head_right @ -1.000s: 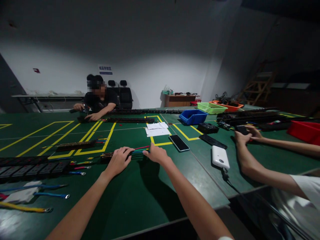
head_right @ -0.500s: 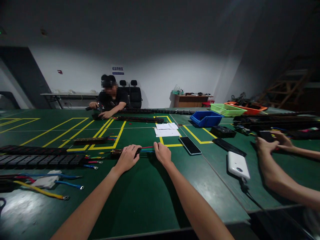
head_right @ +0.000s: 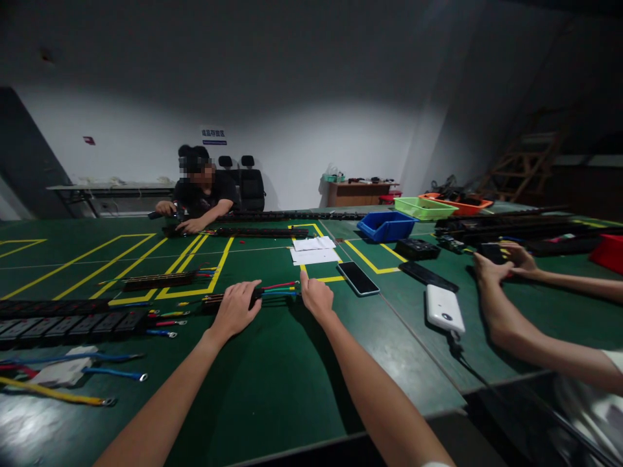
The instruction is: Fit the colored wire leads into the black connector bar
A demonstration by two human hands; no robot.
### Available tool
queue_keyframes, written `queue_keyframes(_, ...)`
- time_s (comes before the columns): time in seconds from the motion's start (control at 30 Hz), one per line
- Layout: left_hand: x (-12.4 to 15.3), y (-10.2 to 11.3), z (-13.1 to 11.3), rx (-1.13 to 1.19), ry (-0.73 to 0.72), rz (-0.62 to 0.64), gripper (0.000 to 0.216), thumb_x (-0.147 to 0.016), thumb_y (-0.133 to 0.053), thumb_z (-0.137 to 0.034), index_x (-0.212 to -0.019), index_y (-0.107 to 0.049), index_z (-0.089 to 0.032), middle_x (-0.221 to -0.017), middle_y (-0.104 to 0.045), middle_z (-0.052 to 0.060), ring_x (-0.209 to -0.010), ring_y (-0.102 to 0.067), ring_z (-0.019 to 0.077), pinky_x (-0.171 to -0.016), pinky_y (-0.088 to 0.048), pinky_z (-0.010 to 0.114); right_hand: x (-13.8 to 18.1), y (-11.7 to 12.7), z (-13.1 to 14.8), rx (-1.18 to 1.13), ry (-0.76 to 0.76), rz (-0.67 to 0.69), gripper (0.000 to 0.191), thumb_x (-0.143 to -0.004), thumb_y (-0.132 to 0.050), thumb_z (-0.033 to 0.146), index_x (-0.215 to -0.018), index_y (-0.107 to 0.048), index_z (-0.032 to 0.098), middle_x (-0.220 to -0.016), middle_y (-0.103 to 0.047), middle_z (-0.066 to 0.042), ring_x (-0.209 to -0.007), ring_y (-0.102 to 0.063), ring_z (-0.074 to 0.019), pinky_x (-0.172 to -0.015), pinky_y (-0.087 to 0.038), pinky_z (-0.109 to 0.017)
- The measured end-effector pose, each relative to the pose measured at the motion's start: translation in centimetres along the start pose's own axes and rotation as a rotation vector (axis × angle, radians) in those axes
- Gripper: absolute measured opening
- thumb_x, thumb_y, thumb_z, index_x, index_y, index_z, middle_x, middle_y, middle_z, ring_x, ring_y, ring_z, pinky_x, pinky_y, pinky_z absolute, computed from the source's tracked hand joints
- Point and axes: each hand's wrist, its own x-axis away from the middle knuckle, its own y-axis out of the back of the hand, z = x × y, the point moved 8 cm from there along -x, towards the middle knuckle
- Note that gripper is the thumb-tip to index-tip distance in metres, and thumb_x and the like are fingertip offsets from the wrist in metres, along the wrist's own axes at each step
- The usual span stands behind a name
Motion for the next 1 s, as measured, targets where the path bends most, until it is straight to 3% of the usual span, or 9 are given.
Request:
queue_keyframes(0.17,-0.1,0.5,0.4,-0.09,0.051,-0.031,0.048,-0.097,-0.046,-0.045,-0.135,-0.061,-0.018,-0.132,-0.066,0.014,-0.126,-0.057,0.0318,-0.115,-0.035,0.055,0.0,-0.6,0.9,0.038,0.106,0.021,0.079,-0.103,-0.02,0.066,-0.083,-0.076,0.013,-0.093,-0.074,-0.023,-0.09,-0.071,-0.0309,-0.075,-0.046,-0.035)
queue_keyframes(0.3,0.0,0.0,1.0,-0.097,0.09,-0.008,0.047,-0.097,-0.046,-0.048,-0.129,-0.065,-0.018,-0.131,-0.067,0.014,-0.125,-0.058,0.032,-0.112,-0.037,0.055,-0.1,-1.0,1.4,-0.032,0.18,0.014,0.069,-0.1,-0.034,0.067,-0.065,-0.068,0.018,-0.075,-0.07,-0.014,-0.071,-0.066,-0.0241,-0.061,-0.037,-0.029)
queue_keyframes(0.53,-0.1,-0.4,1.1,-0.104,0.095,0.005,0.044,-0.098,-0.043,-0.049,-0.118,-0.069,-0.018,-0.125,-0.069,0.014,-0.118,-0.06,0.031,-0.105,-0.042,0.052,-1.1,-1.5,1.2,-0.382,0.224,-0.035,0.06,-0.091,-0.05,0.062,-0.048,-0.047,0.021,-0.047,-0.043,0.001,-0.047,-0.044,-0.0134,-0.05,-0.023,-0.027)
queue_keyframes(0.63,-0.2,-0.4,1.0,-0.092,0.098,0.016,0.045,-0.098,-0.043,-0.049,-0.118,-0.069,-0.019,-0.124,-0.069,0.014,-0.118,-0.061,0.031,-0.105,-0.042,0.052,-1.1,-1.7,1.2,-0.43,0.234,-0.041,0.056,-0.089,-0.053,0.059,-0.048,-0.047,0.021,-0.045,-0.038,0.003,-0.047,-0.041,-0.0121,-0.05,-0.021,-0.027)
queue_keyframes(1.0,-0.2,-0.4,1.1,-0.069,0.104,0.056,0.047,-0.099,-0.04,-0.05,-0.12,-0.068,-0.019,-0.124,-0.07,0.013,-0.117,-0.062,0.0299,-0.106,-0.042,0.052,-0.3,-1.3,1.8,-0.231,0.247,0.014,0.053,-0.095,-0.051,0.052,-0.054,-0.058,0.019,-0.055,-0.053,-0.001,-0.053,-0.048,-0.0127,-0.053,-0.023,-0.026)
